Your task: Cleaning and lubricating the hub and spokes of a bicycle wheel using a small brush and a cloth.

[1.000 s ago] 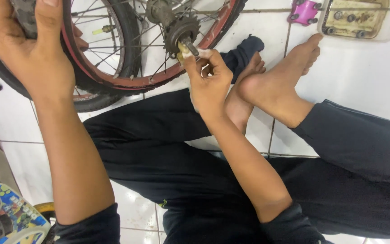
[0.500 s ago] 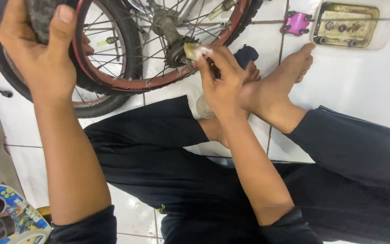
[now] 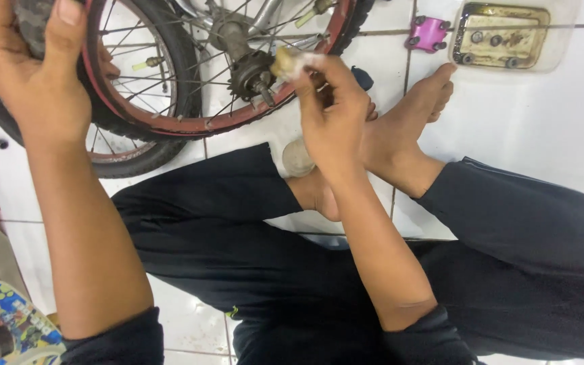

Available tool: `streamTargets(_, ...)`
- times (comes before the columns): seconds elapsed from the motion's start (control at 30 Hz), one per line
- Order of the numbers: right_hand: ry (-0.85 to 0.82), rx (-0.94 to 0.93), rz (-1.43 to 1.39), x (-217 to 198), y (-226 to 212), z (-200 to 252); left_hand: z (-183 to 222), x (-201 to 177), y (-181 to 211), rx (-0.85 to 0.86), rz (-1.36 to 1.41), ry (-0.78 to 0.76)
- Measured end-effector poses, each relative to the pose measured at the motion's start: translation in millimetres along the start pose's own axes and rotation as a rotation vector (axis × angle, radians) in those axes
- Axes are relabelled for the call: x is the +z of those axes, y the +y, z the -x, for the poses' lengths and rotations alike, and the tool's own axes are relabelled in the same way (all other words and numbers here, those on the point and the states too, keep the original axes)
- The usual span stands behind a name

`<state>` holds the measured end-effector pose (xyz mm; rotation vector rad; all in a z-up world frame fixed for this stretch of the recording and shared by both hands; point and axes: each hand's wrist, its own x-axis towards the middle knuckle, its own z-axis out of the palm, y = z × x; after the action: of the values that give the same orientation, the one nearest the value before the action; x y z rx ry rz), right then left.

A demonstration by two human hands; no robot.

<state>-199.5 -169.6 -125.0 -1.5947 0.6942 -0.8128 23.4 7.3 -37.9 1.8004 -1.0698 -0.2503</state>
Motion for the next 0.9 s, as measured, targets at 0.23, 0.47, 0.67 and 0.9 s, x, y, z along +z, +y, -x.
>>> streamTargets(0.23,-0.017,-0.159,0.203,-3.9,-10.1,-0.9,-12.6,14.8,29.1,0.236,-0.286,-0.022)
streamTargets(0.47,-0.013,-0.220,0.252,-7.1,-22.5,0.2,-15.1,32.2,46.9,0.242,-0.340,-0.015)
streamTargets(0.67,-0.040,-0.525,0.527,11.3,-15.6,4.8,-17.4,31.0,35.8,0.257,-0.314,0.043)
streamTargets(0.9,0.132,-0.595,0.579,21.3,-0.7,21.5,-17.2,29.8,33.8,0.252,-0.297,0.059)
